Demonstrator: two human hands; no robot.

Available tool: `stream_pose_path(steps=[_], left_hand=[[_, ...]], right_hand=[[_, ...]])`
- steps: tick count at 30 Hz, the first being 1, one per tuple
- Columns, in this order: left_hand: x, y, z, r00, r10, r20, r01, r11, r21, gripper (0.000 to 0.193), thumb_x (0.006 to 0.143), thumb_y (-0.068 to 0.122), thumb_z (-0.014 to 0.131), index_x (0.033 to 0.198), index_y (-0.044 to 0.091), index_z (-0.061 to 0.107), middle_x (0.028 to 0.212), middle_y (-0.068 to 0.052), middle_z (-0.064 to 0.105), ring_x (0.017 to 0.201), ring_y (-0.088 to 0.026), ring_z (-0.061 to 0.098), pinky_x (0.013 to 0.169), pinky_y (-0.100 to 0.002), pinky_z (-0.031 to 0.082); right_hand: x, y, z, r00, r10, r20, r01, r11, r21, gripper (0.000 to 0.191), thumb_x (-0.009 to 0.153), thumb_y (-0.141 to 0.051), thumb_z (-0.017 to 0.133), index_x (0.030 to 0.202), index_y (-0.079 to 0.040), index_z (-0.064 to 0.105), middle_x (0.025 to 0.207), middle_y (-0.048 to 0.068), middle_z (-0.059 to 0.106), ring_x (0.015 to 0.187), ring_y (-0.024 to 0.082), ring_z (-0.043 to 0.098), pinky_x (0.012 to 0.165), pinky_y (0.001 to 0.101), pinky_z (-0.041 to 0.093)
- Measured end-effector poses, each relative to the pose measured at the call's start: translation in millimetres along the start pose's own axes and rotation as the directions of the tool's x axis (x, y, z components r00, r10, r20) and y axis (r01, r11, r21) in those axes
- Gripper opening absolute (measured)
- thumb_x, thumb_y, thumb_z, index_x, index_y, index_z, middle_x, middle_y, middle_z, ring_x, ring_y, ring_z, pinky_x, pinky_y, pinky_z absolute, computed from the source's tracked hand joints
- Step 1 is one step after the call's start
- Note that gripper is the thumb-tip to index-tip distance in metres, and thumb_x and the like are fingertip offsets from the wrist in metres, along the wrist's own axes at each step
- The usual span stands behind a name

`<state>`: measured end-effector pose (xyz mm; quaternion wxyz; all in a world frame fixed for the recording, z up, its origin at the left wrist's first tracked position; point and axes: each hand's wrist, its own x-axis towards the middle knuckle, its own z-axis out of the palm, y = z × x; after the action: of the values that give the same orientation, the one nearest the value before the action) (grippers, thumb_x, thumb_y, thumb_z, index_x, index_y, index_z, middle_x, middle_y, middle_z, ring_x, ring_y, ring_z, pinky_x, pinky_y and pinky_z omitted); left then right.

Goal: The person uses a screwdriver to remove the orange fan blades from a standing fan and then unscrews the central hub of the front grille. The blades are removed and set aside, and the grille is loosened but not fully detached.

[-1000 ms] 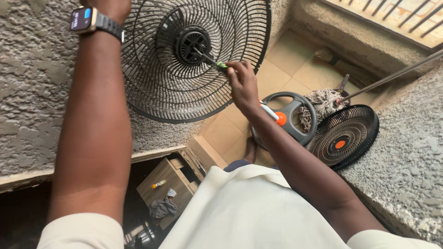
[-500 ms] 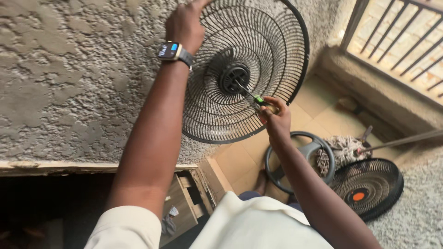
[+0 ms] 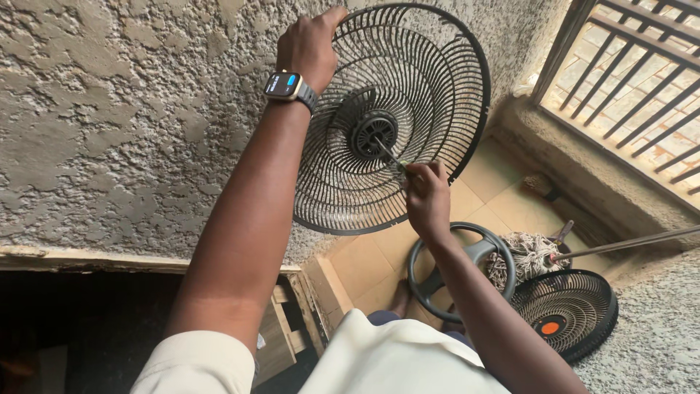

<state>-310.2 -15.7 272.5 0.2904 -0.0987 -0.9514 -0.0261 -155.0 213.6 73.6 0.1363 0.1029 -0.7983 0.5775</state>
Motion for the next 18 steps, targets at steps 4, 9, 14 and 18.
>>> stream_pose_path(steps=[4, 9, 14, 18], left_hand=[[1, 1, 0, 0.997, -0.057, 0.045, 0.057, 0.998, -0.007, 0.049, 0.088, -0.012, 0.054, 0.121, 0.019, 0.072, 0.077, -0.018, 0.074, 0.072, -0.037, 0.075, 0.062, -0.051, 0.060], [-1, -2, -1, 1.000, -0.023, 0.015, 0.023, 1.000, -0.004, 0.048, 0.087, -0.010, 0.055, 0.120, 0.020, 0.072, 0.083, -0.020, 0.074, 0.079, -0.040, 0.074, 0.068, -0.053, 0.059], [-5, -6, -1, 0.999, -0.024, 0.023, 0.024, 1.000, -0.006, 0.048, 0.089, -0.007, 0.054, 0.124, 0.021, 0.071, 0.091, -0.024, 0.073, 0.088, -0.044, 0.072, 0.075, -0.055, 0.058], [-6, -8, 1, 1.000, 0.004, -0.028, -0.004, 1.000, -0.028, 0.060, 0.083, -0.009, 0.052, 0.130, 0.024, 0.069, 0.097, -0.025, 0.072, 0.085, -0.045, 0.071, 0.071, -0.055, 0.058]], right_hand=[[11, 20, -2, 0.696, 0.641, 0.322, -0.679, 0.444, 0.584, 0.018, 0.097, -0.012, 0.061, 0.114, -0.009, 0.066, 0.106, 0.003, 0.066, 0.094, 0.017, 0.065, 0.078, 0.0382, 0.060], [14, 35, -3, 0.624, 0.673, 0.397, -0.701, 0.258, 0.665, 0.019, 0.101, -0.014, 0.056, 0.114, -0.006, 0.068, 0.095, 0.006, 0.068, 0.079, 0.019, 0.064, 0.066, 0.0377, 0.059], [0, 19, 2, 0.943, 0.320, 0.087, -0.323, 0.826, 0.462, 0.023, 0.096, 0.001, 0.059, 0.117, -0.005, 0.067, 0.108, 0.005, 0.064, 0.088, 0.016, 0.067, 0.070, 0.0326, 0.060], [-6, 12, 4, 0.982, -0.178, -0.058, 0.163, 0.966, -0.199, 0.032, 0.085, 0.004, 0.073, 0.115, -0.005, 0.071, 0.110, 0.008, 0.067, 0.102, 0.026, 0.064, 0.085, 0.0384, 0.054]])
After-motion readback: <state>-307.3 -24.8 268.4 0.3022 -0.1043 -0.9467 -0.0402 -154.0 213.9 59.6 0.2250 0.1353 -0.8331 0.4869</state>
